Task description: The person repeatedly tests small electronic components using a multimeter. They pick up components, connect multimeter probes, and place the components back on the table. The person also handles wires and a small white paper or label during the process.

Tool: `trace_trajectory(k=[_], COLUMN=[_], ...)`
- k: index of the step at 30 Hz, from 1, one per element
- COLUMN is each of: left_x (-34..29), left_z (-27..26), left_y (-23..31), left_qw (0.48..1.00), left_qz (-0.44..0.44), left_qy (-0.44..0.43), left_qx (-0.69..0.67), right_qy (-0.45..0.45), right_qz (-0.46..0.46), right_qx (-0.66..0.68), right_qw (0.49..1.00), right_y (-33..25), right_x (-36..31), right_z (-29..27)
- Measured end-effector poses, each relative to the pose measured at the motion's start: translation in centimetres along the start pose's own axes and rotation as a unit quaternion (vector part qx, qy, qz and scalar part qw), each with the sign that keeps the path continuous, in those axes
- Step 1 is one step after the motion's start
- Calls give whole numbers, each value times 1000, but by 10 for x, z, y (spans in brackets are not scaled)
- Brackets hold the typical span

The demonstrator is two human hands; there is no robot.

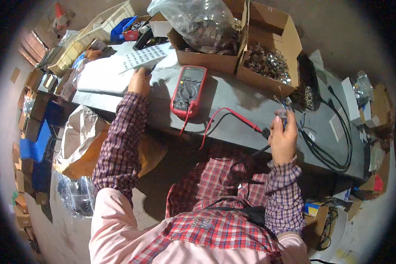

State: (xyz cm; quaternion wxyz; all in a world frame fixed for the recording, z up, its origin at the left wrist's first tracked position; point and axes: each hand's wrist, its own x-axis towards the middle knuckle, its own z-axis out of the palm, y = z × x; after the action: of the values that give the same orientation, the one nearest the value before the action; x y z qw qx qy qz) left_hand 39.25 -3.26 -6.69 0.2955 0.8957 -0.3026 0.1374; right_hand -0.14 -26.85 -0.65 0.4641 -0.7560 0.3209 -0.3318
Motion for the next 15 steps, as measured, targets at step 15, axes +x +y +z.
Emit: trace_trajectory(k=[15], left_x=[24], left_z=[15], left_y=[-12], left_qw=[988], left_qz=[97], left_qy=[-117], left_qx=[42], right_qy=[-84], right_qz=[-116], right_qx=[-357], right_qw=[923], right_y=[45], right_x=[-3], right_z=[3])
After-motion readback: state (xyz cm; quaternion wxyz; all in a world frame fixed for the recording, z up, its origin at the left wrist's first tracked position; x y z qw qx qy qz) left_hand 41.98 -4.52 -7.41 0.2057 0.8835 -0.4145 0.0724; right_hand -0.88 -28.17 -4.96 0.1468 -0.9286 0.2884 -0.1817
